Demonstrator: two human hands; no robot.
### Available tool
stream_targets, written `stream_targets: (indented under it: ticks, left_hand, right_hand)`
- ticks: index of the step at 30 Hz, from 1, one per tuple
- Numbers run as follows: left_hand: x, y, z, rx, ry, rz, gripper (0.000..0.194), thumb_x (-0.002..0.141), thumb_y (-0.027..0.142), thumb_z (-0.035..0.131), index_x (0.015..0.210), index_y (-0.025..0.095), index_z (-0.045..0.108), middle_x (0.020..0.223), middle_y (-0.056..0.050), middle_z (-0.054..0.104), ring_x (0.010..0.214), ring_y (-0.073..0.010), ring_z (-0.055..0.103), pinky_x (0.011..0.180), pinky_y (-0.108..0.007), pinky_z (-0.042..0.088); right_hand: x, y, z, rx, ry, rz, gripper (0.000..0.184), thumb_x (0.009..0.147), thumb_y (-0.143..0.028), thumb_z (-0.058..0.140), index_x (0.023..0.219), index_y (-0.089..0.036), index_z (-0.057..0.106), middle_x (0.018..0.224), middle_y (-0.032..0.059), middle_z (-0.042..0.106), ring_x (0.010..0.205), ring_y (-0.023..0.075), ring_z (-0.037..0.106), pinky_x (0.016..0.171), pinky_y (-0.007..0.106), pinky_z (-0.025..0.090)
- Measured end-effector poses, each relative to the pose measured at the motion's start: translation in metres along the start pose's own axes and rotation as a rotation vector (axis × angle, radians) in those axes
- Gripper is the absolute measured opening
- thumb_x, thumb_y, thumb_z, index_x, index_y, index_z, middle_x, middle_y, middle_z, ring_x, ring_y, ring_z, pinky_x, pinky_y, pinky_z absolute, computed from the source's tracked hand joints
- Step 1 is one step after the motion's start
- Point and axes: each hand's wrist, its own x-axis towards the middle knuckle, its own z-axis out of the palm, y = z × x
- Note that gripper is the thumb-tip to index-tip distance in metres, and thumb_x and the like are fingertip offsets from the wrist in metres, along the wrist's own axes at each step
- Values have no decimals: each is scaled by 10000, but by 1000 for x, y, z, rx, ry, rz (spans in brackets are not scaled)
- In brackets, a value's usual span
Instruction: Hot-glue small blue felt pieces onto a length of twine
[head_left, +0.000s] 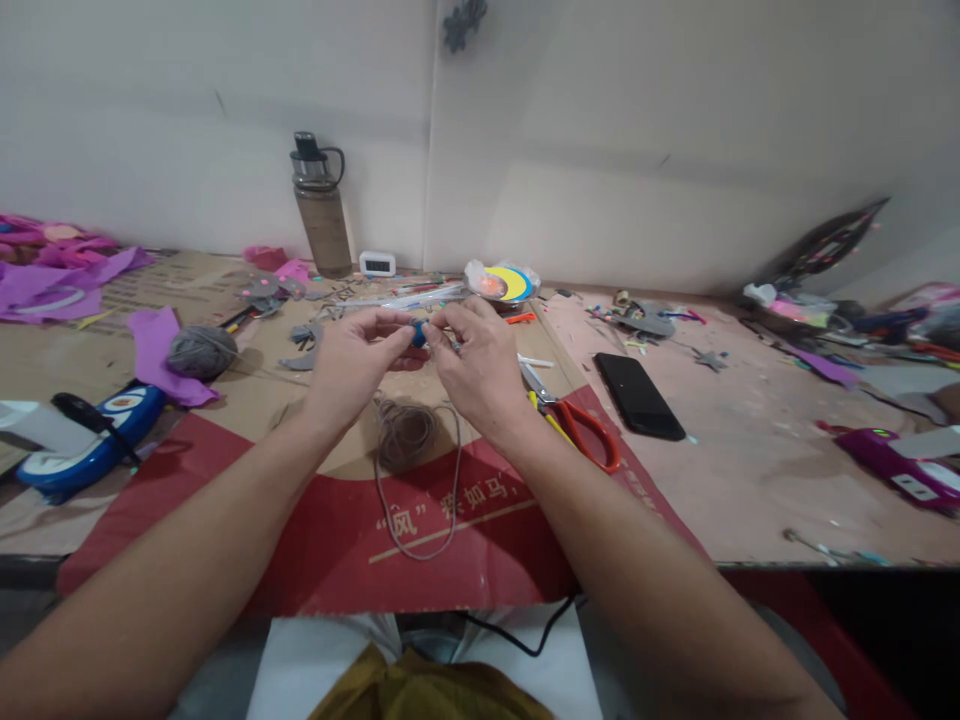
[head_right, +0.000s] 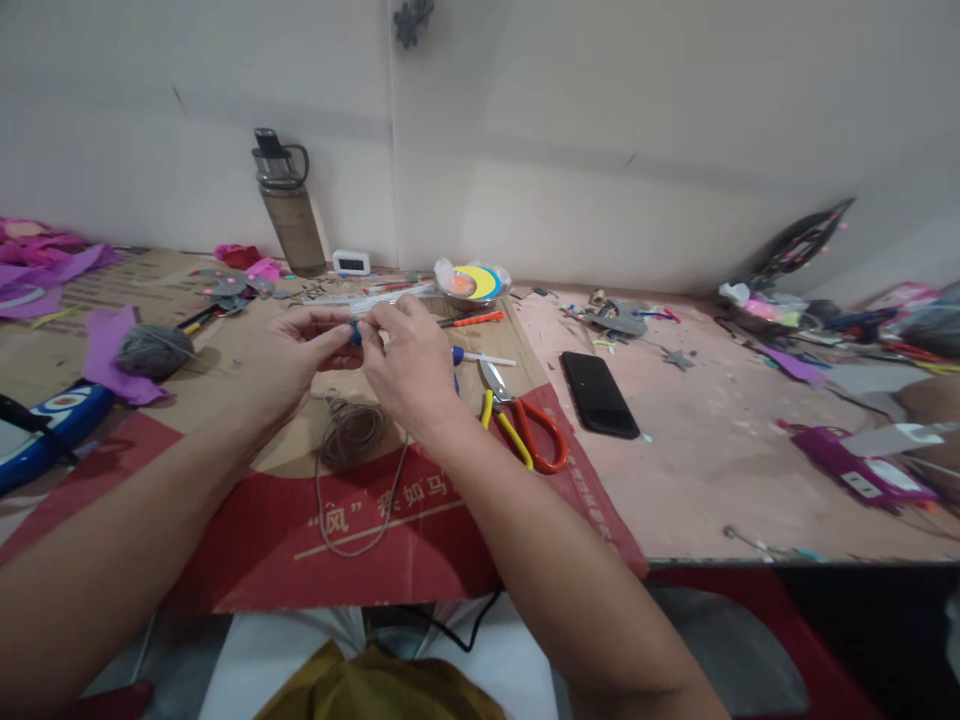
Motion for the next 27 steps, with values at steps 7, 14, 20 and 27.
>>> stream_targets:
  ticks: [7, 14, 20, 27]
  left_hand:
    - [-1, 2, 1, 10, -2, 3, 223, 703, 290, 756, 868, 153, 694, 785, -40, 728, 635, -140, 689, 672, -299, 600]
    - [-1, 1, 1, -10, -6, 6, 201, 710, 279, 742, 862, 152, 703, 764, -32, 723, 598, -128, 676, 627, -276, 596]
    - [-2, 2, 2, -2, -3, -4, 178, 717, 280, 733, 850, 165, 708, 746, -29, 719, 598, -135, 678, 625, -274, 594]
    - [-2, 2, 3, 9, -10, 2, 167, 693, 312, 762, 770, 175, 705, 719, -27, 707, 602, -138, 666, 626, -286, 596]
  right_hand:
    - [3, 0, 0, -14, -77, 67, 189, 881, -227, 548, 698, -209, 590, 748, 25, 581, 773, 176, 522, 748, 341, 400]
    - [2, -1, 2, 6, -84, 113, 178, 869, -230, 564, 708, -203, 634, 783, 39, 631, 786, 183, 554, 755, 357, 406]
    - [2, 0, 2, -16, -92, 115, 174, 863, -227, 558, 712, -207, 643, 777, 42, 619, 776, 188, 550, 749, 364, 416]
    - [1, -3, 3, -44, -114, 95, 179, 865, -196, 536, 721, -209, 643, 818, 58, 618, 829, 203, 553, 770, 369, 420]
